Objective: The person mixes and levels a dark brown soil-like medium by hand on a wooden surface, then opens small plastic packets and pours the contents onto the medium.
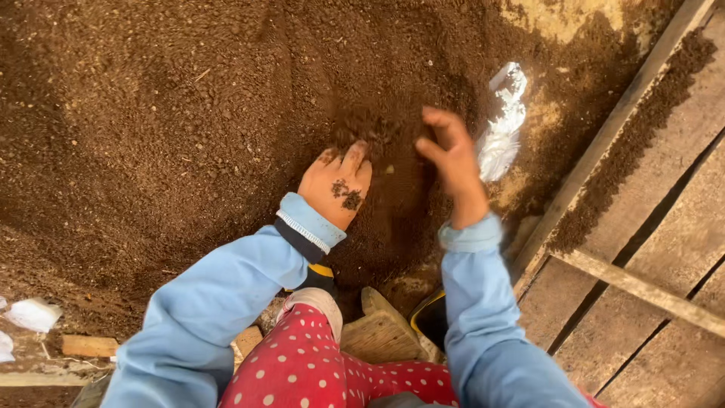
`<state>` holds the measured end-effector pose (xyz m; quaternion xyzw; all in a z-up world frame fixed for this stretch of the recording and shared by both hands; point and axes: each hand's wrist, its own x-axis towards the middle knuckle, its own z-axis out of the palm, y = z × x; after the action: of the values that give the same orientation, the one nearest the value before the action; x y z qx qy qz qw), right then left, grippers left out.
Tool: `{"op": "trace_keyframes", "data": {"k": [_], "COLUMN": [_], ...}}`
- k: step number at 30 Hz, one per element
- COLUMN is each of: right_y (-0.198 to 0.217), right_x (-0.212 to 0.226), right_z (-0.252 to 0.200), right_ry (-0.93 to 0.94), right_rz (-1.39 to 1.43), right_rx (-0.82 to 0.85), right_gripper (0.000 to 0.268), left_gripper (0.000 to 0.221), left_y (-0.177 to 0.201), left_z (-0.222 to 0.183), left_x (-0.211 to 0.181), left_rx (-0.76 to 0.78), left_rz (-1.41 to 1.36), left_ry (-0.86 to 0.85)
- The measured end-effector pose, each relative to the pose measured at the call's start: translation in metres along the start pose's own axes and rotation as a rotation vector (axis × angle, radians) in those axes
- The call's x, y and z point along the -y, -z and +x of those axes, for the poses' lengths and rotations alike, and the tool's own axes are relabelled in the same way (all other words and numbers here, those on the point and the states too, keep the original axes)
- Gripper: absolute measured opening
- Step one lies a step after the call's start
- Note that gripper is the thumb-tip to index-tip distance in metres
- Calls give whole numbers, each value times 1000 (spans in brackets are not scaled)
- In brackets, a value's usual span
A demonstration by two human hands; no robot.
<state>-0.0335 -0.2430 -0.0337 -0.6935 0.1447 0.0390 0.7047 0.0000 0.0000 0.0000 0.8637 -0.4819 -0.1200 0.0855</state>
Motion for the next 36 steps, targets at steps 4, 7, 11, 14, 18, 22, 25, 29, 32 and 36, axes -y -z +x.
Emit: {"op": "trace_keyframes", "data": {"k": [4, 7, 11, 14, 18, 22, 25, 29, 32, 36], "right_y": [-27, -66, -86, -46, -53, -104, -95, -83, -77, -91], "right_x": [-62, 21, 76, 66, 12, 104, 83, 61, 63, 100], "right_z": [-49, -50, -11, -7, -39, -39, -35, -9, -6, -36], "right_ry": [-649, -887, -251, -184, -301, -595, -314, -178, -110, 115], "right_rz": [499, 633, -358, -276, 90, 431, 210, -378, -341, -282], "right_rx": [-365, -533, -78, -54, -191, -516, -185, -32, -48, -191], "right_gripper": [56, 43, 56, 41, 43, 63, 52, 38, 32, 33], "left_gripper": [38, 31, 34, 37, 30, 20, 33, 16, 23, 46], "left_y": [8, 4, -11, -23, 22, -29, -13, 36, 19, -3], "left_z": [8, 3, -8, -4, 4, -2, -3, 6, 20, 47], "left_x": [-20, -19, -13, -5, -24, -11, -13, -21, -12, -7], "left_rx": [-69, -239, -209, -202, 51, -444, -404, -375, -595, -429], "left_rz": [-510, -379, -257, -154, 113, -38, -314, -914, -1016, -1878], "left_ry": [303, 343, 221, 98, 202, 130, 418, 509, 534, 939]}}
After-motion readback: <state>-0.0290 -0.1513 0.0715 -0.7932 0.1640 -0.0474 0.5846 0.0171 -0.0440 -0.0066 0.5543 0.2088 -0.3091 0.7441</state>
